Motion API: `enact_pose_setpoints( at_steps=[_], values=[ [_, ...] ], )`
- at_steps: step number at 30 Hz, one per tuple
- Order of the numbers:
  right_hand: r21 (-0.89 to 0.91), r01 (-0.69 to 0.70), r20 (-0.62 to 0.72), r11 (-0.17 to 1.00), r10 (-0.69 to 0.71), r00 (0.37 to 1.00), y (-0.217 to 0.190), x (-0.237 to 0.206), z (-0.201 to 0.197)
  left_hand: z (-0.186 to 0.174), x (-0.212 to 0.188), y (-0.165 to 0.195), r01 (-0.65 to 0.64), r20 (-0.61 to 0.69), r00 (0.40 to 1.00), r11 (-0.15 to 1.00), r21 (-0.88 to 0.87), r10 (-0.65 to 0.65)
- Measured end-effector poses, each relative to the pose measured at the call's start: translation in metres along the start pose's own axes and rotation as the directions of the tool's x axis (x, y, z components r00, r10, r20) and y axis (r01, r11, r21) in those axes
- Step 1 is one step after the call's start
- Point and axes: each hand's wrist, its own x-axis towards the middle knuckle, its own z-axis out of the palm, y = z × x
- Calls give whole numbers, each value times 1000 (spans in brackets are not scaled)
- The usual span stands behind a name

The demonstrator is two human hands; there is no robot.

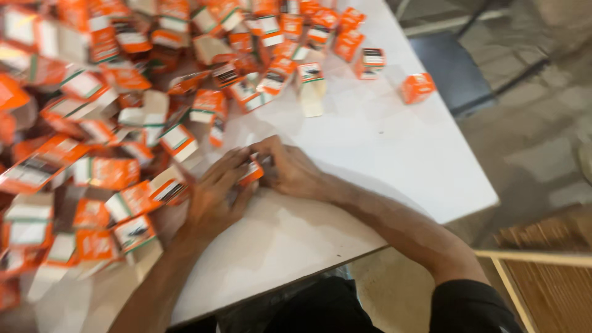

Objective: The person picks small orange cardboard boxes one at a time from a large pile on a white table and folds the flaps closed by hand, setting the folded boxes back on the table. Other people at the table fold boxes in the same way, and a cardboard carton is briefly brought to the table.

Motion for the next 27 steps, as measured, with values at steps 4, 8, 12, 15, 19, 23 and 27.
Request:
enact_pose_setpoints(
  at_steps=[4,8,12,15,19,23,27],
  values=[
    [38,-114,37,993,113,993,2,5,0,8,-3,-10,89,-59,994,995,-46,-92],
    [-18,-58,67,998,59,996,1,11,-3,4,-5,-17,140,-26,989,981,-136,-145],
    [2,-61,78,998,61,995,-3,15,-4,-6,-9,-17,28,53,998,997,-70,-24],
    [-52,-87,93,995,92,991,-12,15,-3,-7,-9,-16,-61,127,991,994,92,49],
    [-139,100,69,985,-91,993,-30,15,-2,-2,-8,-10,-123,185,979,968,217,83],
    [-350,124,110,929,-91,990,-41,20,-20,-13,-23,7,-166,148,982,909,381,118],
    [-827,-186,-173,530,75,982,-39,21,-46,-46,-38,23,2,-142,983,757,653,120]
  ],
)
